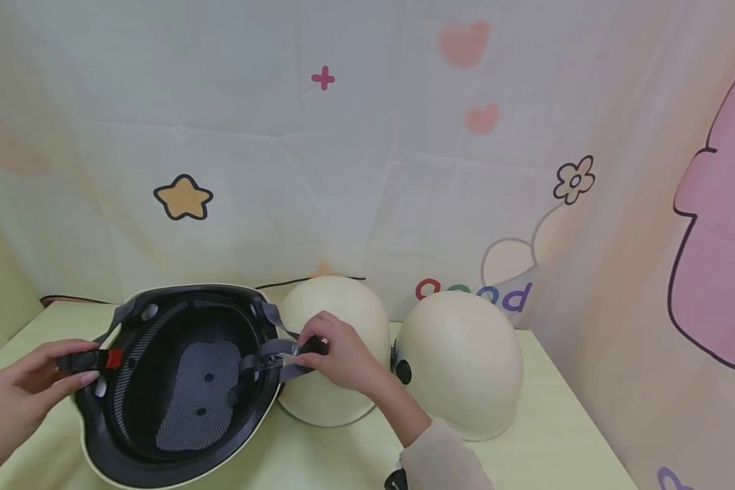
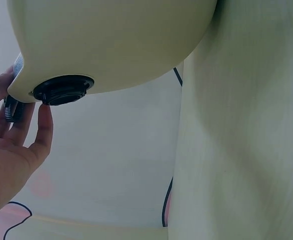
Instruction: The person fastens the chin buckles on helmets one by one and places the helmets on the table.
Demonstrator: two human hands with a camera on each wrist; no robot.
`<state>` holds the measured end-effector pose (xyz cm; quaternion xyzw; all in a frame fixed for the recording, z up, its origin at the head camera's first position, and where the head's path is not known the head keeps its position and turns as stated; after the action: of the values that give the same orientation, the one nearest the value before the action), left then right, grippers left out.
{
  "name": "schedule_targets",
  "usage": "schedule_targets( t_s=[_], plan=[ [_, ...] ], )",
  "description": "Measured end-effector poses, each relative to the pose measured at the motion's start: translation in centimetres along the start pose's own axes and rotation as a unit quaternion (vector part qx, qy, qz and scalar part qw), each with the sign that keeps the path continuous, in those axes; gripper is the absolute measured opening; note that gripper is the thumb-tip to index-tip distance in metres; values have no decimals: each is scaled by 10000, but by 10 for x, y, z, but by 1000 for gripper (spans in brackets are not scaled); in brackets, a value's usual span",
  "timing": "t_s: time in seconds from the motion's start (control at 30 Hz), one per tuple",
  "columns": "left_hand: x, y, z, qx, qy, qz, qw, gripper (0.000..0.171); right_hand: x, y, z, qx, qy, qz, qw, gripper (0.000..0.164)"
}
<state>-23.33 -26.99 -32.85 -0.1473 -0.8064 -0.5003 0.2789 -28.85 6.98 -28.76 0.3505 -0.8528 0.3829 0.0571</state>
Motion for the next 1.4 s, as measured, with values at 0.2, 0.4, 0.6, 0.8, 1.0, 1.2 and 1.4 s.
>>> schedule_targets(
  t_s=[0.2,0.4,0.6,0.8,1.0,1.2,1.4],
  plan=[
    [2,1,0,56,-10,81,10000,42,-3,1,-6,141,114,-172,9997,16],
    [5,1,1,315,-41,212,9993,42,-6,-2,-3,197,-122,-534,9983,17],
    [8,3,-1,608,-122,275,9977,40,-6,-3,4,137,-530,-423,9976,31],
    [13,9,-1,828,-280,414,9953,38,-6,-2,15,52,-908,-628,9939,39],
    [15,12,-1,759,-373,506,9951,39,-7,-4,21,-93,-971,-931,9909,29],
    [17,16,-1,778,-417,492,9949,39,-6,-6,22,-70,-849,-901,9923,19],
    [18,15,-1,911,-428,485,9937,39,-3,-13,23,-301,-687,-1248,9893,8]
  ],
)
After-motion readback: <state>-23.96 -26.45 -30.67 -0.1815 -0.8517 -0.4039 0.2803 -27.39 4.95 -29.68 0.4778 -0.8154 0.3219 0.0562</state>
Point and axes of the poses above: each hand's wrist, its own x-axis towards the middle knuckle, its own z-axis out of the palm, y = z × x, the point moved 7 cm from there along x, towards the middle knuckle, and after that the axes turned 1 degree about z, right-handed, at the moved point
